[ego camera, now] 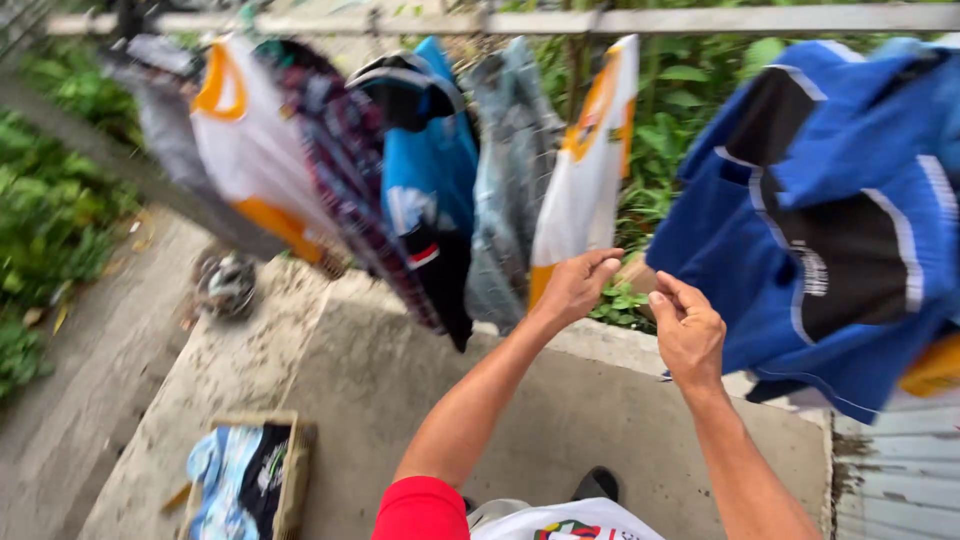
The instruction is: Placing shirts on hangers and hanging them on a clothesline outdoors.
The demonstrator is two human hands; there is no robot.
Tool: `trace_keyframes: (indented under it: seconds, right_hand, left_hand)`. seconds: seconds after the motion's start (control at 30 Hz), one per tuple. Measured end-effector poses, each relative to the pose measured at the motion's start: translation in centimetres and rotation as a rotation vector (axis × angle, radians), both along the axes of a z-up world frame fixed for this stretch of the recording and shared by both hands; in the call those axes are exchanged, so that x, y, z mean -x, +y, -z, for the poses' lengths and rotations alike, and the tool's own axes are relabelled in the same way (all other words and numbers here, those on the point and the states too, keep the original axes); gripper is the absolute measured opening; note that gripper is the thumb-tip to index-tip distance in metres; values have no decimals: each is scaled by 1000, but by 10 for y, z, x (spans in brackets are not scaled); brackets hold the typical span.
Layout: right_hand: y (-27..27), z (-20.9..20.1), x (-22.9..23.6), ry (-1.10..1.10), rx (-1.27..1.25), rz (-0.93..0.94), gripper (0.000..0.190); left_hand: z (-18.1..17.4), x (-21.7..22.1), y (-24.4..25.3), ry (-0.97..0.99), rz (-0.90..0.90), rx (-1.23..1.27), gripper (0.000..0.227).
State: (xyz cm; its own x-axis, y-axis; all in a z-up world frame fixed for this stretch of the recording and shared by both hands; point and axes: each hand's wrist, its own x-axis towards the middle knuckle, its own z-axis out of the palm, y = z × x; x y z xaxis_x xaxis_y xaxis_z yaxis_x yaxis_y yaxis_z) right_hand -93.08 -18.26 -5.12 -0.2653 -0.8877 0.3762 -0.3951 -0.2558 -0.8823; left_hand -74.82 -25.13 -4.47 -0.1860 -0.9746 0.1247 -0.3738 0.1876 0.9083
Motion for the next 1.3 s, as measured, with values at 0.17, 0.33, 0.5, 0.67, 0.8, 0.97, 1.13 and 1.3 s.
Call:
trace_keyframes:
  seconds: [0.17, 0.33, 0.5, 0.67, 0.8, 0.97, 1.13, 1.3]
  right_hand:
    - [-3, 0, -79, 74, 54, -157, 31]
    - [13, 22, -168, -36, -24, -325, 33]
    - [25, 35, -253, -50, -100, -450, 33]
    - [48, 43, -325, 20, -167, -556, 31]
    - [82, 11, -387, -24, -354, -670, 35]
    - [102, 11, -453, -12, -382, -828, 37]
    - [105, 12, -512, 42, -397, -1024, 35]
    - [87, 33, -585, 5, -504, -1230, 33]
  left_hand:
    - [-9, -94, 69, 100, -182, -49, 28]
    - [10, -201, 141, 220, -416, -103, 28]
    - [36, -297, 192, 298, -651, -138, 28]
    - [41, -365, 251, 371, -747, -75, 29]
    - [51, -410, 281, 251, -862, -88, 35]
    - [32, -457, 338, 297, -970, -161, 37]
    - [50, -487, 361, 294, -1142, -152, 37]
    - [57, -517, 380, 283, -1310, -157, 42]
